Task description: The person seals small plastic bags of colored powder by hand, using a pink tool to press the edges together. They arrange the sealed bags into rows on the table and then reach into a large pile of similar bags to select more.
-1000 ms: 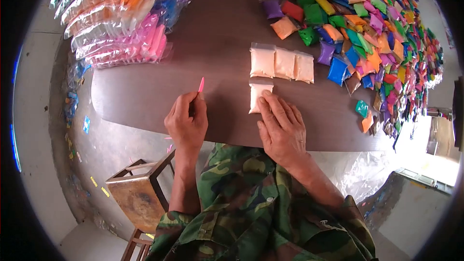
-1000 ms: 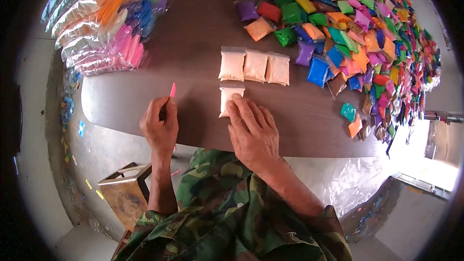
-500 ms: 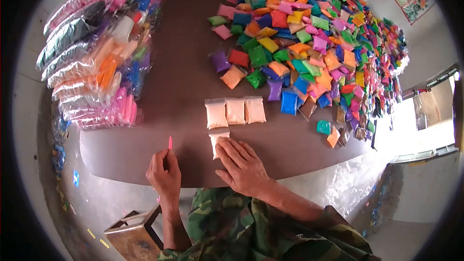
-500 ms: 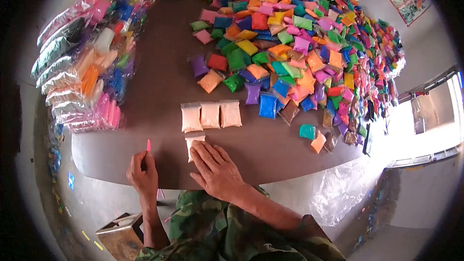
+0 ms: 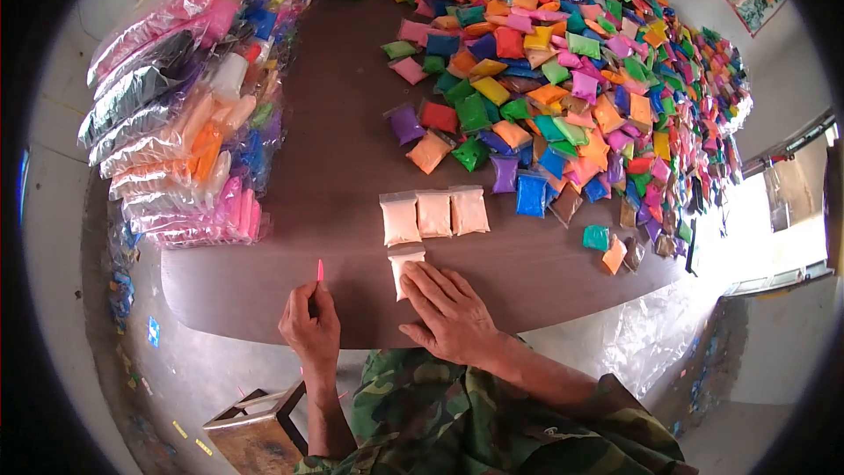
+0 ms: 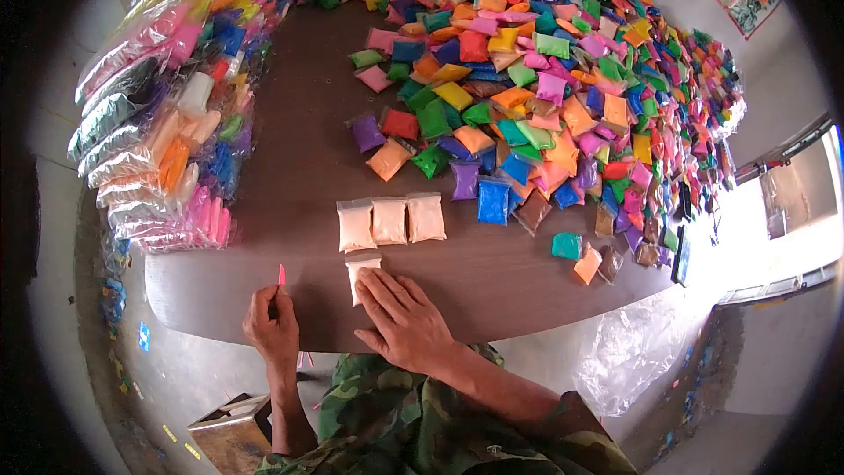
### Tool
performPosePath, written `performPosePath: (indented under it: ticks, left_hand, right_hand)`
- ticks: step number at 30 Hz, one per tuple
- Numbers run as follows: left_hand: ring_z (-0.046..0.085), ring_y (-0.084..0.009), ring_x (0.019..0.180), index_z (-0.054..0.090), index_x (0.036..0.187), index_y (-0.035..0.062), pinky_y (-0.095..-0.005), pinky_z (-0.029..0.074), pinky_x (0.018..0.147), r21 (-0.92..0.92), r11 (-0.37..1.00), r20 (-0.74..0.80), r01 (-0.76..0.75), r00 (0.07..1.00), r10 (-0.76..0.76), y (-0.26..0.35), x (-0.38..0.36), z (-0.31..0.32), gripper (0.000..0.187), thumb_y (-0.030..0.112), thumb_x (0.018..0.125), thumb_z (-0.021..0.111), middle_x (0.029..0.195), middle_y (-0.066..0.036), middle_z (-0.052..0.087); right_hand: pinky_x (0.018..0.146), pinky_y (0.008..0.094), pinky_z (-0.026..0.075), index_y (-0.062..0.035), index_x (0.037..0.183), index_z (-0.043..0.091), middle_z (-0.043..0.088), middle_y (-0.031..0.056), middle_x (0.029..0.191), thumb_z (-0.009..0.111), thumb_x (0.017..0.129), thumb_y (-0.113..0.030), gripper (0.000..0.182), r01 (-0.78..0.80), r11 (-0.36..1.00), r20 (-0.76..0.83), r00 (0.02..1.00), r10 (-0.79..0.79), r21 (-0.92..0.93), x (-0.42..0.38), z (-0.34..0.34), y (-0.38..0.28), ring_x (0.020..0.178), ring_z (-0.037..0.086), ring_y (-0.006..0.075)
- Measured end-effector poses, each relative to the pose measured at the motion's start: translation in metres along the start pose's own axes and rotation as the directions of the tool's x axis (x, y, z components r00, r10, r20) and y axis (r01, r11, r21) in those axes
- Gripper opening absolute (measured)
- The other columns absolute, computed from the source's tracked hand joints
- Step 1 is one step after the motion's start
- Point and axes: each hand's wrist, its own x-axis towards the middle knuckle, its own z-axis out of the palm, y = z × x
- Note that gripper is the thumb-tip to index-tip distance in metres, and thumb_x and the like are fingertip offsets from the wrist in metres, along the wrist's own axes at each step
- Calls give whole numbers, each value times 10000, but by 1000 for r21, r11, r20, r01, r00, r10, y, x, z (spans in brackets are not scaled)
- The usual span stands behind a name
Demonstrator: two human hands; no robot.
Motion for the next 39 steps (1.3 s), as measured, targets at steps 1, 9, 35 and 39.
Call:
performPosePath:
  ticks: [1, 9, 35, 39]
  left_hand:
    - [676, -284, 664, 717, 1012, 32, -390, 527, 634, 2, 1000, 9, 8, 1000, -8, 0, 0, 0, 46, 47, 990, 755, 806, -143, 692]
    - [677, -217, 698, 741, 1067, 20, -360, 543, 667, 19, 1000, -10, 3, 1000, -3, -23, -8, 9, 79, 81, 1018, 748, 837, -117, 719]
    - [594, -140, 680, 731, 1056, 18, -320, 492, 635, 96, 995, 20, 35, 999, -37, -14, -7, 7, 86, 103, 1060, 719, 828, -54, 692]
    - [577, -135, 670, 730, 1055, 22, -315, 478, 616, 62, 998, 1, 0, 1000, 0, -20, -9, 8, 87, 107, 1062, 719, 817, -48, 682]
  right_hand:
    - [1225, 541, 400, 22, 1550, 542, 483, 194, 1657, 716, 1016, -415, 712, -7, 1000, -13, 1000, 7, 7, 1, 0, 0, 1529, 473, 361]
    - [1207, 547, 407, -23, 1518, 584, 543, 161, 1612, 758, 975, -417, 692, -59, 998, -107, 992, 62, 34, 1, 3, -3, 1504, 510, 318]
    - [1216, 548, 369, -1, 1508, 584, 538, 164, 1601, 724, 986, -470, 716, -60, 998, -110, 992, 61, 13, 6, 5, 1, 1509, 480, 302]
    - [1215, 552, 363, -1, 1490, 596, 548, 155, 1589, 714, 998, -472, 691, -72, 997, -121, 990, 73, 11, 1, 11, -8, 1501, 487, 298]
